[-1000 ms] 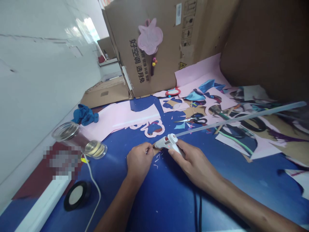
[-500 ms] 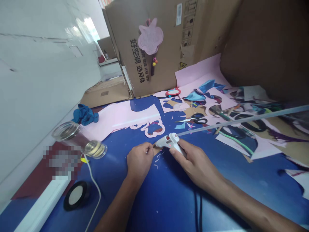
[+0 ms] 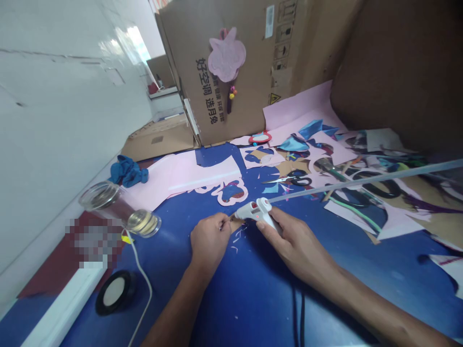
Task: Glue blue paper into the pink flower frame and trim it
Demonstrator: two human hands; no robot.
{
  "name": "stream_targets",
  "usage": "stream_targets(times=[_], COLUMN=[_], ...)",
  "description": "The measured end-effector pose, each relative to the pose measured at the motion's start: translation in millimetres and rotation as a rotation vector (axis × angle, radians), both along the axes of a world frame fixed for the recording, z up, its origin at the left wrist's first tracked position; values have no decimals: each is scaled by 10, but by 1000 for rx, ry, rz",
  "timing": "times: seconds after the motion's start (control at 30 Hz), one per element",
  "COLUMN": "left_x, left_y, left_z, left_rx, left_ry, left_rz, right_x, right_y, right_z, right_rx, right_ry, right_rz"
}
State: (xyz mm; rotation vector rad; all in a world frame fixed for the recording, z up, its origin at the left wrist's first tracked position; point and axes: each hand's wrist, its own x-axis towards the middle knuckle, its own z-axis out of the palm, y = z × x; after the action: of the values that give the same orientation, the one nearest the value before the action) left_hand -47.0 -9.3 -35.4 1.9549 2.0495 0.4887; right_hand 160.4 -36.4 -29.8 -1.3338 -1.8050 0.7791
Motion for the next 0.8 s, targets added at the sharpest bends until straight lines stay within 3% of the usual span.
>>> stream_targets(times=[0.53, 0.8], left_x=[14, 19], left_y=[4, 13], left_z=[17, 38], left_rx=[-25, -51], left_ry=[-4, -4], left_rz=[16, 38], right_x=[-23, 10], right_y=[-5, 11], right_z=[-19, 11], right_rx=[-21, 6], right_ry=[8, 19], right_rz=[42, -14])
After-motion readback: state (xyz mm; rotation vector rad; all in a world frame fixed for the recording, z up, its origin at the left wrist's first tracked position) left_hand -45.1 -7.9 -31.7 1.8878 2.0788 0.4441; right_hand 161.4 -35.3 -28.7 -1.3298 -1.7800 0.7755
